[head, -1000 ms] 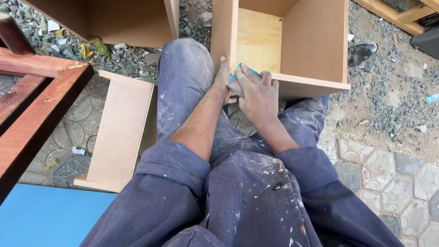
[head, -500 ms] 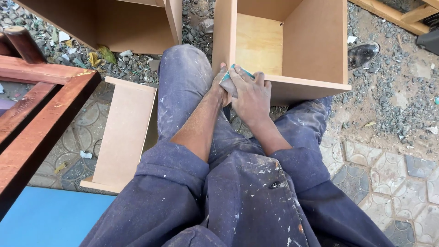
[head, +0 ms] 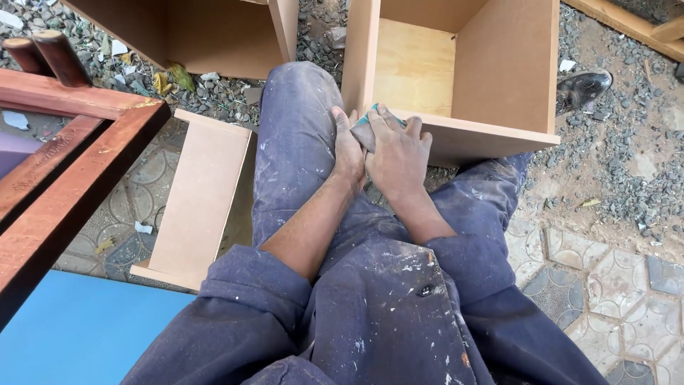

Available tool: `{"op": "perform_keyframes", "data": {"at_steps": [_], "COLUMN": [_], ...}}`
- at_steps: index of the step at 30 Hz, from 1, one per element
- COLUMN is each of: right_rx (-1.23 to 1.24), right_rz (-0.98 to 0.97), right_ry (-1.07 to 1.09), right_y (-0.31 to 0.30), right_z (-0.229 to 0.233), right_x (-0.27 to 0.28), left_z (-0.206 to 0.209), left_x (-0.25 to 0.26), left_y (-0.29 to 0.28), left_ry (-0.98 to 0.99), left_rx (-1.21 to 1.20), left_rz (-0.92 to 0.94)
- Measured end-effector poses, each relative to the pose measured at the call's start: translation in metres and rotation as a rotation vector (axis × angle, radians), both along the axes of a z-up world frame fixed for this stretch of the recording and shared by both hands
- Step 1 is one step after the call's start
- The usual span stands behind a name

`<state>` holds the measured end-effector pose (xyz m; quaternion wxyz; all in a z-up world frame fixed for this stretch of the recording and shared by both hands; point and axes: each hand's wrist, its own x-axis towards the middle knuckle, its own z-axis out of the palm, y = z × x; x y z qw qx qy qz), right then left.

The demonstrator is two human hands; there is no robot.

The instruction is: Sanding the edges and surfaces of a wooden box using a sanding block to achieve a smooth finish.

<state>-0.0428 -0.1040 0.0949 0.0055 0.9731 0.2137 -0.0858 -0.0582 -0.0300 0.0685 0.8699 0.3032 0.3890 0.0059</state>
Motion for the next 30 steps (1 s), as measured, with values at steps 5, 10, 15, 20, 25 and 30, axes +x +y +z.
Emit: {"op": "perform_keyframes", "data": {"at_steps": [5,10,15,20,25,30], "right_rx": [-0.032,-0.068,-0.051,-0.027,0.08,0.153], "right_rz": [-0.015,-0.005,-0.007,0.002,0.035,0.014], "right_ry": [0.004,-0.016,-0.01,-0.096,-0.253,-0.185], "right_y": [0.0,0.001,0.002,0.007,0.01,-0.041], "right_z": [-0.002,-0.001,-0.003,-0.006,-0.01,-0.009], "right_x": [0.007,0.001,0.01,0.002,0.01,0.008], "left_z": [-0.049,-0.05,-0.052,0.001,0.011,-0.015], "left_x": [0.0,-0.001,0.01,0.018,0.017,0.023], "left_y": [0.001,0.011,0.031,0.052,0.06,0.061], "left_ry": [-0.05,0.012,0.095,0.092,-0.021,-0.045], "left_rx": [0.38,0.548,0.624,0.541,0.274,0.219], "left_rz": [-0.096,-0.135,-0.265,-0.432,-0.433,-0.442]}}
